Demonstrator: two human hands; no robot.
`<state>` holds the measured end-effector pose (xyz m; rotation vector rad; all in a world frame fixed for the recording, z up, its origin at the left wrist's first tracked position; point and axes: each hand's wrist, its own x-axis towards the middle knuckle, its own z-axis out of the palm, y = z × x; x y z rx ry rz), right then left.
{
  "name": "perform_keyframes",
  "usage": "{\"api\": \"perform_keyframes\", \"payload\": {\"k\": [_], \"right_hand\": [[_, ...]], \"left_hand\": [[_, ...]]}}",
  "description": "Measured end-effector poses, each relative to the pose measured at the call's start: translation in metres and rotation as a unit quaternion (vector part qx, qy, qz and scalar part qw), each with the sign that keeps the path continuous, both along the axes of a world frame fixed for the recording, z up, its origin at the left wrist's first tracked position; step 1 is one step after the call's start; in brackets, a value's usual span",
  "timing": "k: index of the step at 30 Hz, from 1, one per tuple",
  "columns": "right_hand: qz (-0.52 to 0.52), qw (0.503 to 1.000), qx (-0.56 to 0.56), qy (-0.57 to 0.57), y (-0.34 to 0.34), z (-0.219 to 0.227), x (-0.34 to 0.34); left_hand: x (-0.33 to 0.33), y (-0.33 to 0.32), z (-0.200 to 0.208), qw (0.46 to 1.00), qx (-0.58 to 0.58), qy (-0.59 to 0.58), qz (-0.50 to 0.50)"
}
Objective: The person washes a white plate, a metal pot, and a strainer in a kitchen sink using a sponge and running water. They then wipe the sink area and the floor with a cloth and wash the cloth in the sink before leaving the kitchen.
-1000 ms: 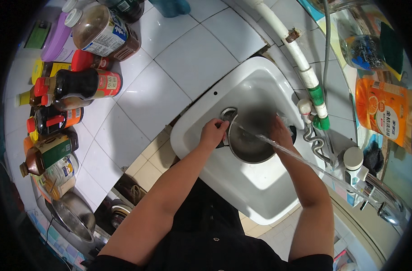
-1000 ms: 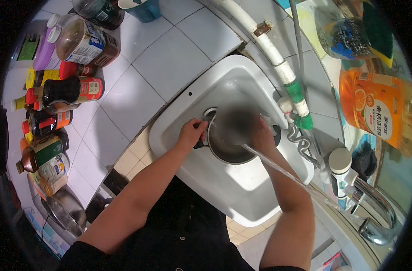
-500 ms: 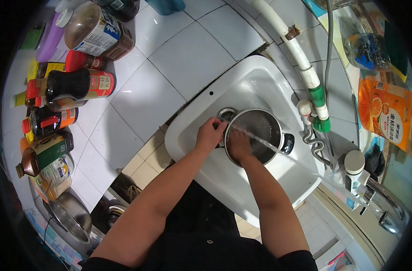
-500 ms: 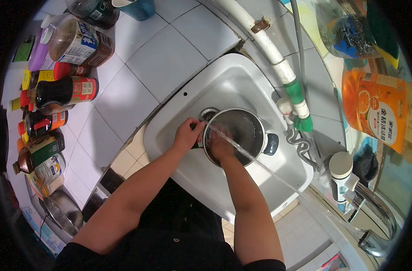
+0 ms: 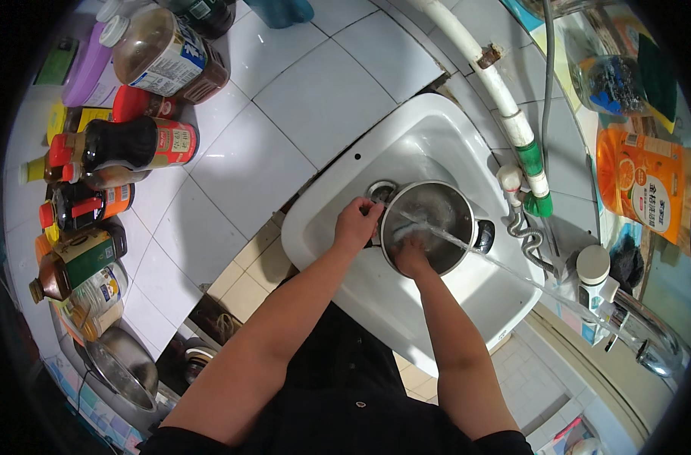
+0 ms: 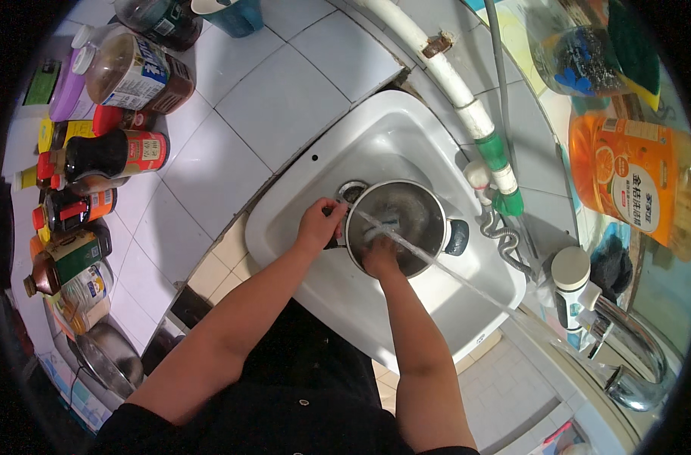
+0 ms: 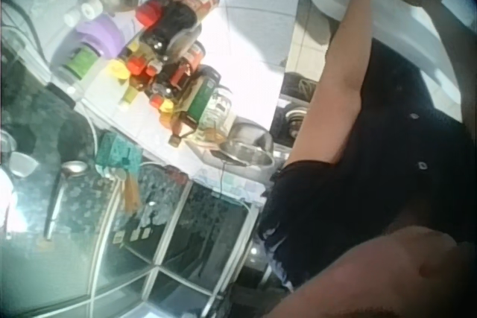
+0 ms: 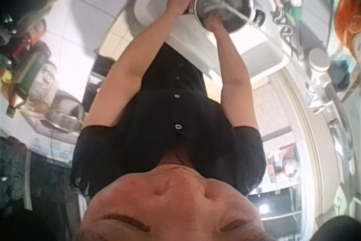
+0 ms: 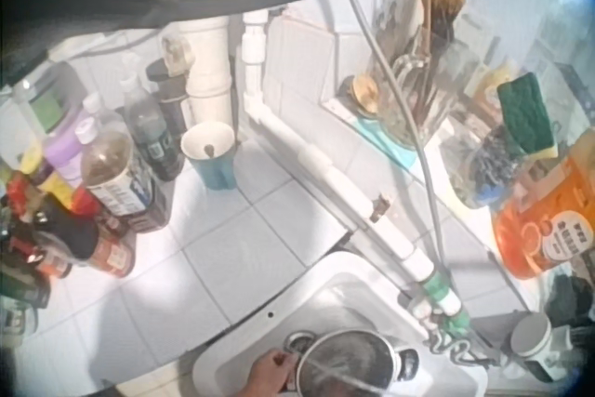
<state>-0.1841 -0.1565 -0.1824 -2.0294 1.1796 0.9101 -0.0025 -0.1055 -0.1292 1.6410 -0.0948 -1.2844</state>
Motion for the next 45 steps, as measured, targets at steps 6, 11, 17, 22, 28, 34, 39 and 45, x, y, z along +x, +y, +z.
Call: {"api": "perform_keyframes", "payload": {"k": [6, 11, 17, 22, 28, 34, 39, 45], "right_hand": [[0.063, 0.993, -0.002, -0.098, -0.003, 0.016, 0.012], [0.15, 0.975, -0.068, -0.148, -0.016, 0.013, 0.025], [0.094, 0.967, -0.195, -0.131, -0.04, 0.014, 0.014], [0.124, 0.989, -0.031, -0.08, -0.007, 0.007, -0.018], [-0.431, 0.669, 0.426, -0.429, -0.015, 0.039, 0.026], [-0.11, 0.951, 0.075, -0.278, 0.04, 0.093, -0.005], [0.339, 0.917, -0.17, -0.126, -0.015, 0.11, -0.031], [0.363, 0.842, -0.343, -0.204, -0.071, 0.066, -0.018]], "left_hand": [[0.0, 0.002, 0.0, 1.0, 0.001, -0.014, -0.014], [0.001, 0.002, 0.001, 0.999, -0.003, 0.0, -0.033], [0.007, 0.0, 0.009, 0.979, 0.032, 0.199, 0.016], [0.008, 0.001, 0.001, 0.956, 0.02, 0.29, 0.034], [0.002, -0.001, 0.054, 0.973, -0.099, 0.205, -0.026], [0.013, 0.009, 0.083, 0.993, -0.066, 0.095, 0.011], [0.028, 0.013, 0.104, 0.995, -0.035, 0.032, -0.091], [0.025, 0.008, 0.118, 0.992, 0.001, 0.005, -0.124]]}}
